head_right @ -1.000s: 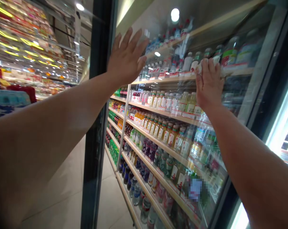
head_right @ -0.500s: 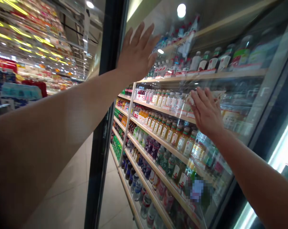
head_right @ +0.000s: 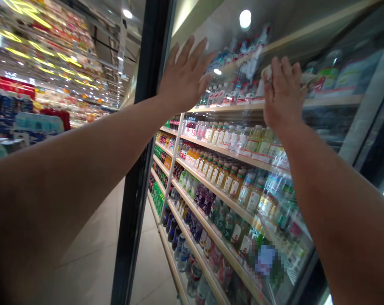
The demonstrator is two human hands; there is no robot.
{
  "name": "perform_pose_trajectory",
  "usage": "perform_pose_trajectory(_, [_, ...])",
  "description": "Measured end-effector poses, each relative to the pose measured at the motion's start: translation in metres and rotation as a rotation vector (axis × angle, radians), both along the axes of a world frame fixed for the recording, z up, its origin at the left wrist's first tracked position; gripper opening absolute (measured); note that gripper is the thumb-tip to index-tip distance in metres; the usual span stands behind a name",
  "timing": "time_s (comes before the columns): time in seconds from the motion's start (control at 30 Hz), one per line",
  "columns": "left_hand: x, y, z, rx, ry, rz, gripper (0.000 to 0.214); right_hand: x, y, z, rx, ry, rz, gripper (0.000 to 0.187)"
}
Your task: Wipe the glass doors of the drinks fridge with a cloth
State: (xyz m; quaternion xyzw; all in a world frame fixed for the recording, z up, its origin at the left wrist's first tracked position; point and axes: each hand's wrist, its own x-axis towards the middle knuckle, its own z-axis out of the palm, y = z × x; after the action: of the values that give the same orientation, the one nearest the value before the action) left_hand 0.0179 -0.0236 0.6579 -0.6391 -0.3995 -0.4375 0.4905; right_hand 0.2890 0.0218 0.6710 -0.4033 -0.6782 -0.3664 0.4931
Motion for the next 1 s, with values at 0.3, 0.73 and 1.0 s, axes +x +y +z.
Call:
perform_pose_trajectory(0.3, [0.004,-0.004,0.001,-0.007,-0.005,0.073,0.058,0.028,0.0,-0.131,0.177,-0.246,0.052,0.058])
perform_pose_trajectory(0.73, [0.006,-0.011,-0.002,0.034,0.003,0.055,0.055,0.027,-0.004,-0.088,0.172,-0.278,0.008,0.054])
perform_pose_trajectory(1.0, [0.004,-0.01,-0.002,0.041,0.021,0.074,0.057,0.004,-0.001,-0.023,0.119,-0.069,0.004,0.059])
